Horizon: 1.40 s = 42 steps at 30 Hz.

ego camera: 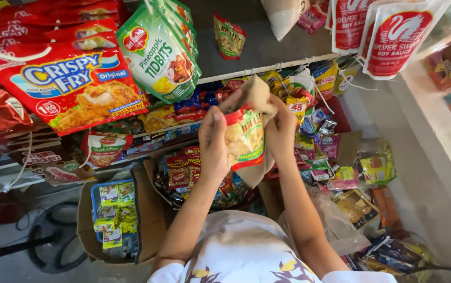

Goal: Wiping down and organizing food pouches on grocery store shelves using a cloth.

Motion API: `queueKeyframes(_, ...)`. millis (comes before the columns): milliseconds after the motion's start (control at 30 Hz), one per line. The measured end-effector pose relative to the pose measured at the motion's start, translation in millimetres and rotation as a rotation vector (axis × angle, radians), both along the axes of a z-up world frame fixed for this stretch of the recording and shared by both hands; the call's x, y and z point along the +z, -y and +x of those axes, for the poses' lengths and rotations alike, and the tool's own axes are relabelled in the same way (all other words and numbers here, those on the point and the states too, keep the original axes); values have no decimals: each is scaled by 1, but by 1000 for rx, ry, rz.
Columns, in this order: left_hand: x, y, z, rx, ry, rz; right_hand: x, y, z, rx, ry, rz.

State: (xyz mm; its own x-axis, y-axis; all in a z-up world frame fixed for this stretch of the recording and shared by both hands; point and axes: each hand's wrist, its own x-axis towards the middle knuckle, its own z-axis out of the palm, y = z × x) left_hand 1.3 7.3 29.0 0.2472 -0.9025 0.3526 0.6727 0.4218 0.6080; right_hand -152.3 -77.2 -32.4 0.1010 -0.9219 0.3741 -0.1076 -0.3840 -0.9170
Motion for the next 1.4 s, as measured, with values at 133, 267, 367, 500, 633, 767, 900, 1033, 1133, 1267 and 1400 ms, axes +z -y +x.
queueKeyframes(133,6,5,14,91,-13,-22,41,-10,-13,-189,-215,-50)
queueKeyframes(267,9,12,21,156,-42,10,43,-25,-44,-392,-298,-166)
queueKeyframes(367,13,22,8,166,-93,48,71,-54,-23,-241,-308,-486)
queueKeyframes(500,9,30,-12,107,-134,155,76,-80,21,-126,-491,-750)
queueKeyframes(633,-16,39,-13,18,-221,63,45,-49,15,-221,-394,-684)
queueKeyframes(767,-9,36,-17,-42,-244,135,53,-41,8,-252,-264,-536)
queueKeyframes(900,-11,48,-17,16,-175,204,63,-56,17,-91,-351,-678)
queueKeyframes(1033,-30,60,-18,-18,-175,177,38,-38,13,-26,-328,-722)
queueKeyframes(1133,-42,67,-18,-40,-236,173,34,-9,3,-143,-226,-640)
queueKeyframes(1267,-11,55,-12,-21,-229,174,37,47,-9,-320,-91,-455)
queueKeyframes(1400,-32,60,-2,44,-283,136,40,74,-4,-383,-37,-600)
